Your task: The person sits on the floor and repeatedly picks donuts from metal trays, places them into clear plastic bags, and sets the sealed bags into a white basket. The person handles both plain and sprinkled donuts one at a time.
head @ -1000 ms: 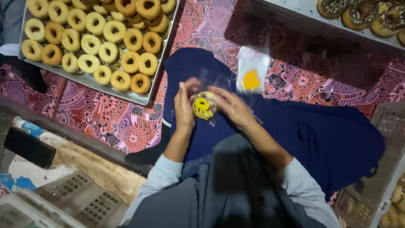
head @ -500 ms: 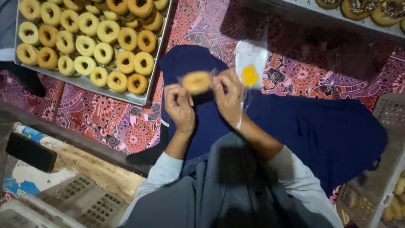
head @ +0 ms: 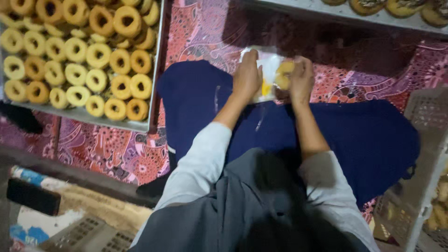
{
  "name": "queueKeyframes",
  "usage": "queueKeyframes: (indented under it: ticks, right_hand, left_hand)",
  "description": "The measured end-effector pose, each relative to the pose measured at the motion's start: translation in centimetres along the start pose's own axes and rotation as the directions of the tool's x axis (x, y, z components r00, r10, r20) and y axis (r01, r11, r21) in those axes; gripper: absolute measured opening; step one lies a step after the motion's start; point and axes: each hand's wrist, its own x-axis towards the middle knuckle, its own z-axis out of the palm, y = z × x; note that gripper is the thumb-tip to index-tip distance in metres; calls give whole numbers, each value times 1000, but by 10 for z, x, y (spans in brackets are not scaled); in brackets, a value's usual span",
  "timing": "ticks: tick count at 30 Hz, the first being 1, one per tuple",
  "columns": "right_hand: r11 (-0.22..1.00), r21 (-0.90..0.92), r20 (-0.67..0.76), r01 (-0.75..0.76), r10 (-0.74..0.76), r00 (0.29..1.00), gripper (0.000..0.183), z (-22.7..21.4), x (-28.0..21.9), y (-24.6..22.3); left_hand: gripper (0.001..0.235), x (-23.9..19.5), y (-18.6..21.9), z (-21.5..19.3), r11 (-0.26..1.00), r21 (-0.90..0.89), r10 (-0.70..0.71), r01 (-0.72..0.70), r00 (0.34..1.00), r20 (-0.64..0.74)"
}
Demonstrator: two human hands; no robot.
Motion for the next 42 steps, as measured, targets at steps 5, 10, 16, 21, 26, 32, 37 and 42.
queueKeyframes:
  ticks: [5, 10, 16, 21, 26, 32, 37, 42]
  right_hand:
    - [740, -604, -37, 296, -397, 917, 31, -27, 14, 30]
    - [682, -538, -14, 495, -594, 804, 51, -1, 15, -16]
    - [920, -146, 303, 364, -309, 901, 20, -8, 16, -107]
    - [739, -251, 98, 625, -623, 776, 31, -31, -42, -189]
    - [700, -361, 155, 616, -606, 780, 29, -43, -71, -213]
    - [688, -269, 246, 674, -628, 739, 36, -46, -53, -195]
    - [817, -38, 423, 575, -508, 750, 36, -52, -42, -213]
    - [723, -566, 85, 396, -426, 901, 60, -86, 67, -204]
  left_hand:
    - [30, 21, -53, 52, 960, 278, -52, -26, 962, 269]
    - [21, 12, -34, 37, 956, 283, -34, -75, 932, 361]
    - [55, 26, 30, -17, 977, -158, 116, -142, 979, -167]
    - [40, 42, 52, -46, 831, -493, -316, 259, 948, -33]
    - [21, 16, 98, -65, 894, -422, 74, -152, 978, -197]
    - [56, 15, 129, -81, 524, -850, -200, -64, 960, -196]
    - [29, 51, 79, -66, -246, -958, -334, 145, 916, 224]
    - [7, 62, 37, -67, -533, -846, -369, 23, 893, 257]
